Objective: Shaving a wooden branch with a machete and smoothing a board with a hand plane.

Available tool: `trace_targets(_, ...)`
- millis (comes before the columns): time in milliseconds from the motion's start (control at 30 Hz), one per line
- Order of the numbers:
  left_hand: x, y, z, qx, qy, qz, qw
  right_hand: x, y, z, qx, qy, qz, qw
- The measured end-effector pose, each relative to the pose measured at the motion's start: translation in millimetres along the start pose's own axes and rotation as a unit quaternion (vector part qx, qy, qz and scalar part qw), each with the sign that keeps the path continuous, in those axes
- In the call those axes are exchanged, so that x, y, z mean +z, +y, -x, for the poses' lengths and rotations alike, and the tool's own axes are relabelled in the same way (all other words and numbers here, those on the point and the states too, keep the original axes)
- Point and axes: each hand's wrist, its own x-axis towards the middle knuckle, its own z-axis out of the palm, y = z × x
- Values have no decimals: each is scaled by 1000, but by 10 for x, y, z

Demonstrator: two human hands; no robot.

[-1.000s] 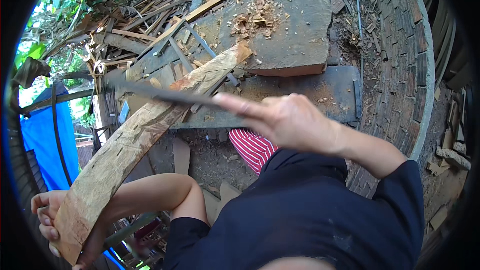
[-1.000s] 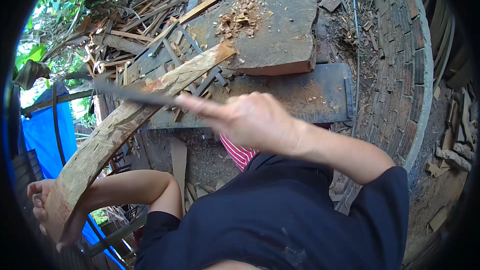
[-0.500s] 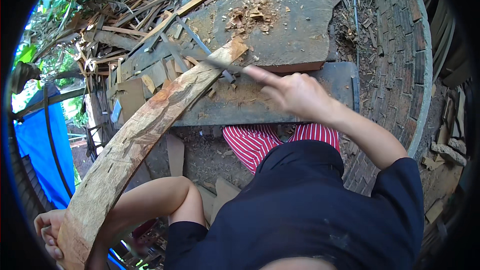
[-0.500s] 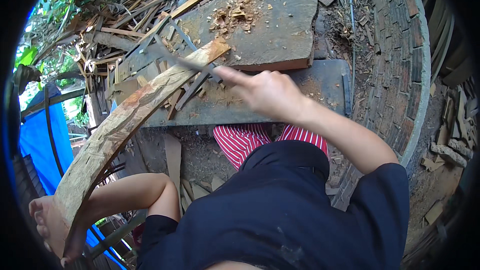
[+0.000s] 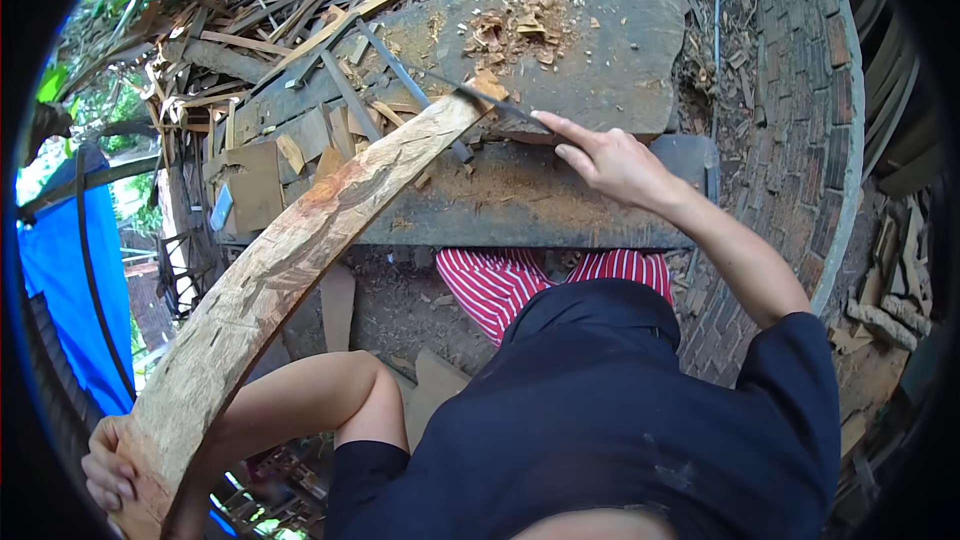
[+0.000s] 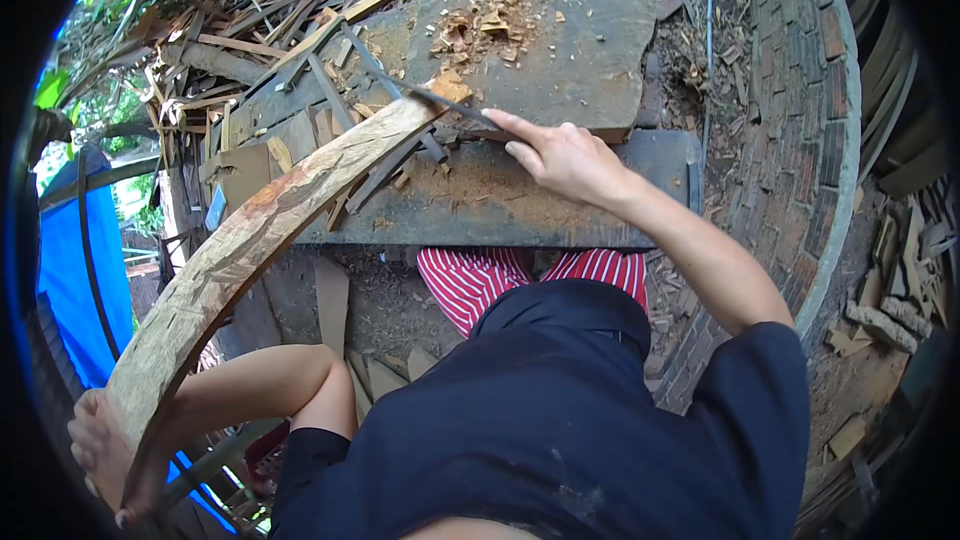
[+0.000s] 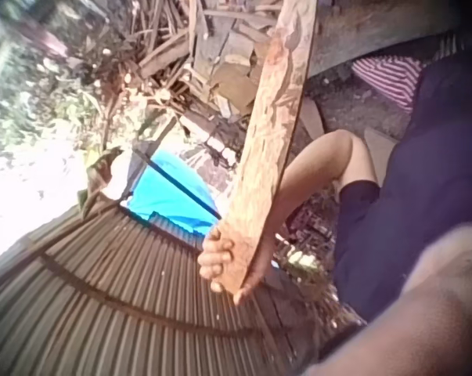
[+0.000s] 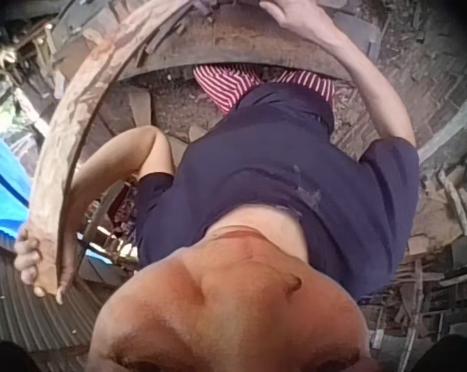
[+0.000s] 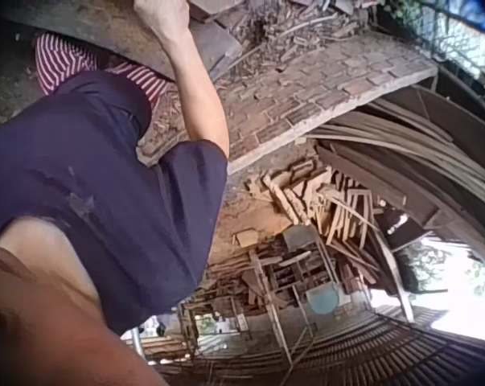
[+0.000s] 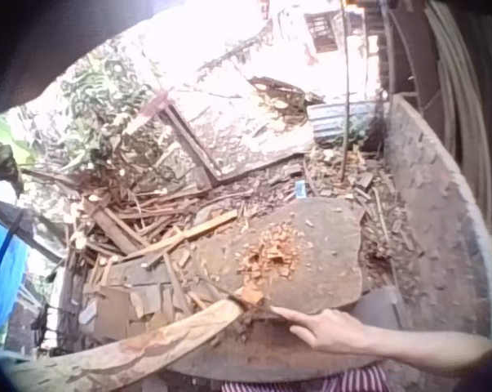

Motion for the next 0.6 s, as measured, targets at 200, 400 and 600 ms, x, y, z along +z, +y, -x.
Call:
trace_targets(200, 134, 135, 181, -21, 44, -25, 999, 142, -256, 20, -12, 24, 9, 1000)
trace_targets(400, 50, 210, -65, -17, 83, -124, 989, 300, -366, 163, -26, -16, 41, 999)
trace_targets(600, -489, 135, -308, -79, -32, 76, 993, 110, -668, 101, -37, -66, -11, 997)
